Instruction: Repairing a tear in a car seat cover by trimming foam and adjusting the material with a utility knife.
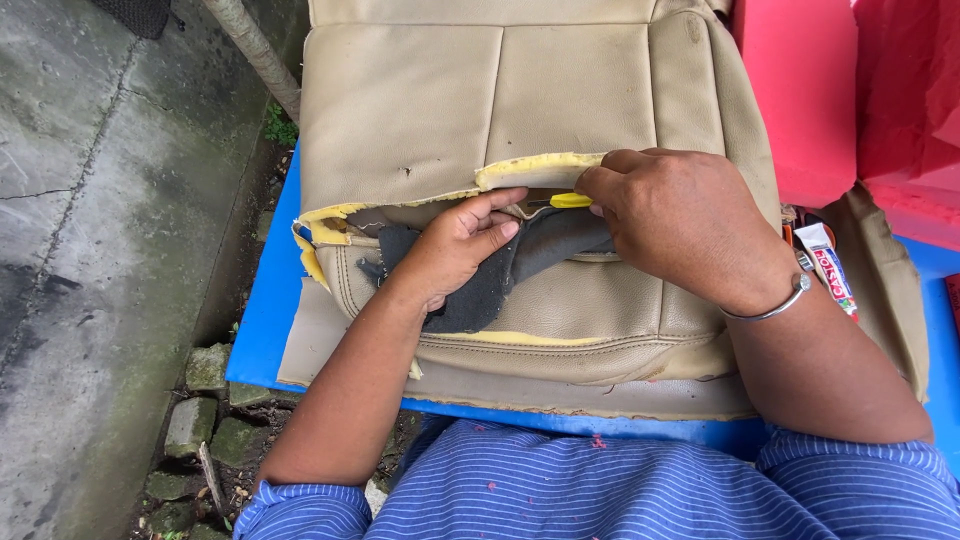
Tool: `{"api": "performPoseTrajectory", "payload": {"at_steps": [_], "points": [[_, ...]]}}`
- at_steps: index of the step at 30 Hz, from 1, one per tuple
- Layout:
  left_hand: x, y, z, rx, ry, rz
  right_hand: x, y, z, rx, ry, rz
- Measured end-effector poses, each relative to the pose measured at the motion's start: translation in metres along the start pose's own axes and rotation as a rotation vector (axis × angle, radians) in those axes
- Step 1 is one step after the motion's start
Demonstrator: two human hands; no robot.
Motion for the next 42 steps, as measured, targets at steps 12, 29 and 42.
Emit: {"api": "performPoseTrajectory", "payload": {"at_steps": [12, 29, 42], "points": [[-0.008, 0.001, 0.011, 0.103, 0.138, -0.050, -0.006, 0.003, -0.004, 0.042, -0.002, -0.043], [-0.018, -0.003, 0.014, 0.115, 0.102, -0.094, -0.008, 0.007, 0.000, 0.045, 0.000, -0.038], [-0.001, -0.008, 0.041, 0.070, 0.038, -0.006, 0.006, 0.032, 0.011, 0.076, 0.041, -0.050]]}}
Point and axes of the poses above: each hand's wrist, its own z-axis towards the middle knuckle, its own y-axis out of the palm, x = y × z, the point moved 2 cm from there along z, towards the middle knuckle, and after that the axes turned 6 degrees about y, right-handed, at the moved point
